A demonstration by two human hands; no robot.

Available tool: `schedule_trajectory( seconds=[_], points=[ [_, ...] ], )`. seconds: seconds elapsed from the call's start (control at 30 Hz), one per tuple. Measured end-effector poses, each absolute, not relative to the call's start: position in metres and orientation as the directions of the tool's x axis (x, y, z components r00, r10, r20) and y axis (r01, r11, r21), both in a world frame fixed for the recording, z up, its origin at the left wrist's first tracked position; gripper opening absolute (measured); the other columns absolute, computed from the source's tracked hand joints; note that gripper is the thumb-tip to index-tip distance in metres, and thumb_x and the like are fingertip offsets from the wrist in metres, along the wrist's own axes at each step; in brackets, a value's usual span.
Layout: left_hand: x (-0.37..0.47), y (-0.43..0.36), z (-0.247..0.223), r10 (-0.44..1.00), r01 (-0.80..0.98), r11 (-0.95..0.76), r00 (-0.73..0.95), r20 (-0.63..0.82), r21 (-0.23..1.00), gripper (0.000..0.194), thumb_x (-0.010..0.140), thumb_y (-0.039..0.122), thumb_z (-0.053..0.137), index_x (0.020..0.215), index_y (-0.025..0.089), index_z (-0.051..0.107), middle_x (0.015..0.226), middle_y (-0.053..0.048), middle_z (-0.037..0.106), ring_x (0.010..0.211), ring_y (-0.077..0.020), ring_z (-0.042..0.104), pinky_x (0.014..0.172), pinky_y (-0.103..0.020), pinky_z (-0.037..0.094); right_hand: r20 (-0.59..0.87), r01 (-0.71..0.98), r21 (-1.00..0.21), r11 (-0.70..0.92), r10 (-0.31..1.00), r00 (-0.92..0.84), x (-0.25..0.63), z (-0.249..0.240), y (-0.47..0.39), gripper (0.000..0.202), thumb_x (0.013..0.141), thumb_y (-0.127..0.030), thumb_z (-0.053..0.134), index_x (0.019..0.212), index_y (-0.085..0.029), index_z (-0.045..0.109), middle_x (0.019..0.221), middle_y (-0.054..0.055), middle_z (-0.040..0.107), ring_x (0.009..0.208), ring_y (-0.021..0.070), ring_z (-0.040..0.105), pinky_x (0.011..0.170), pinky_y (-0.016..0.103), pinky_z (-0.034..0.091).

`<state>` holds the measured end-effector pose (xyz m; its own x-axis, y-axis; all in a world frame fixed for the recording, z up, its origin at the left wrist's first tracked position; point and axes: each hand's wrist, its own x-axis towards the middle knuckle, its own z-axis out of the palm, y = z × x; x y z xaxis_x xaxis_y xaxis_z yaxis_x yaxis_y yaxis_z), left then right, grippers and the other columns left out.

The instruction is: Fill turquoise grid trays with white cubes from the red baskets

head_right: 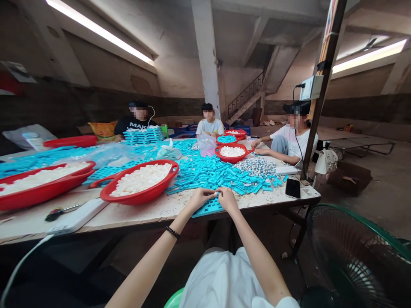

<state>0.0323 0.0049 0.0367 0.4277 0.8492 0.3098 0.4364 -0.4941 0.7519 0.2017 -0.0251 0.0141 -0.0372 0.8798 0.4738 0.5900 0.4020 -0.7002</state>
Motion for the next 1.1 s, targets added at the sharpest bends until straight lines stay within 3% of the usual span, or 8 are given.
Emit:
schedule_trajectory(
  seconds=[0.13, 0.23, 0.33, 0.43, 0.7, 0.87, 1.1],
  points=[
    [0.034, 0.007, 0.04, 0.835, 0.448, -0.512, 0.459, 0.303, 0.733, 0.045, 0.078, 0.053, 0.066, 0.095, 0.015, 0.082, 0.095, -0.01, 0.08, 0.083, -0.0266, 0.071, 0.077, -0.032, 0.051, 0.455, 0.616, -0.691, 0.377, 0.89, -0.034, 0.202, 0.018, -0.028, 0.042, 0.087, -0.003, 0.045, 0.107, -0.019, 0.078, 0.11, 0.007, 0.075, 0.106, 0.0223, 0.067, 0.098, 0.032, 0.048],
    [0.037, 0.01, 0.046, 0.824, 0.516, -0.538, 0.489, 0.287, 0.667, 0.04, 0.079, 0.049, 0.064, 0.089, 0.014, 0.082, 0.078, -0.007, 0.077, 0.069, -0.0211, 0.065, 0.067, -0.029, 0.046, 0.444, 0.62, -0.696, 0.363, 0.896, -0.025, 0.202, 0.019, -0.028, 0.043, 0.086, -0.002, 0.046, 0.108, -0.021, 0.078, 0.109, 0.005, 0.076, 0.105, 0.0206, 0.068, 0.098, 0.03, 0.048],
    [0.04, 0.014, 0.053, 0.816, 0.592, -0.557, 0.522, 0.25, 0.582, 0.035, 0.077, 0.043, 0.065, 0.074, 0.012, 0.079, 0.057, -0.001, 0.064, 0.057, -0.0144, 0.051, 0.058, -0.026, 0.035, 0.449, 0.602, -0.706, 0.373, 0.893, -0.027, 0.202, 0.019, -0.027, 0.044, 0.086, -0.001, 0.045, 0.108, -0.02, 0.077, 0.109, 0.005, 0.076, 0.104, 0.0202, 0.068, 0.097, 0.03, 0.049],
    [0.043, 0.017, 0.059, 0.815, 0.63, -0.56, 0.537, 0.219, 0.537, 0.03, 0.076, 0.038, 0.066, 0.068, 0.012, 0.076, 0.053, 0.001, 0.057, 0.056, -0.012, 0.044, 0.056, -0.025, 0.03, 0.46, 0.587, -0.709, 0.389, 0.887, -0.032, 0.203, 0.018, -0.027, 0.044, 0.086, -0.001, 0.044, 0.108, -0.019, 0.077, 0.109, 0.006, 0.076, 0.104, 0.0209, 0.069, 0.096, 0.031, 0.05],
    [0.046, 0.02, 0.065, 0.823, 0.671, -0.544, 0.543, 0.165, 0.504, 0.02, 0.071, 0.031, 0.069, 0.075, 0.014, 0.079, 0.065, -0.003, 0.069, 0.061, -0.0149, 0.051, 0.059, -0.026, 0.034, 0.457, 0.603, -0.699, 0.384, 0.889, -0.036, 0.203, 0.015, -0.025, 0.042, 0.086, -0.002, 0.045, 0.105, -0.02, 0.077, 0.108, 0.005, 0.076, 0.104, 0.0202, 0.068, 0.095, 0.03, 0.049],
    [0.046, 0.019, 0.063, 0.829, 0.692, -0.542, 0.532, 0.171, 0.477, 0.022, 0.07, 0.033, 0.068, 0.068, 0.014, 0.077, 0.058, -0.001, 0.063, 0.058, -0.0135, 0.047, 0.056, -0.026, 0.031, 0.458, 0.607, -0.692, 0.39, 0.888, -0.048, 0.204, 0.013, -0.023, 0.044, 0.086, -0.001, 0.044, 0.106, -0.021, 0.077, 0.108, 0.005, 0.075, 0.102, 0.0201, 0.067, 0.095, 0.03, 0.049],
    [0.044, 0.019, 0.059, 0.837, 0.641, -0.523, 0.509, 0.2, 0.562, 0.023, 0.07, 0.036, 0.072, 0.067, 0.014, 0.077, 0.059, -0.002, 0.065, 0.06, -0.0154, 0.054, 0.058, -0.026, 0.036, 0.456, 0.599, -0.7, 0.39, 0.889, -0.046, 0.203, 0.013, -0.023, 0.043, 0.086, -0.002, 0.043, 0.104, -0.021, 0.077, 0.106, 0.004, 0.075, 0.101, 0.0191, 0.068, 0.095, 0.029, 0.049]
  ],
)
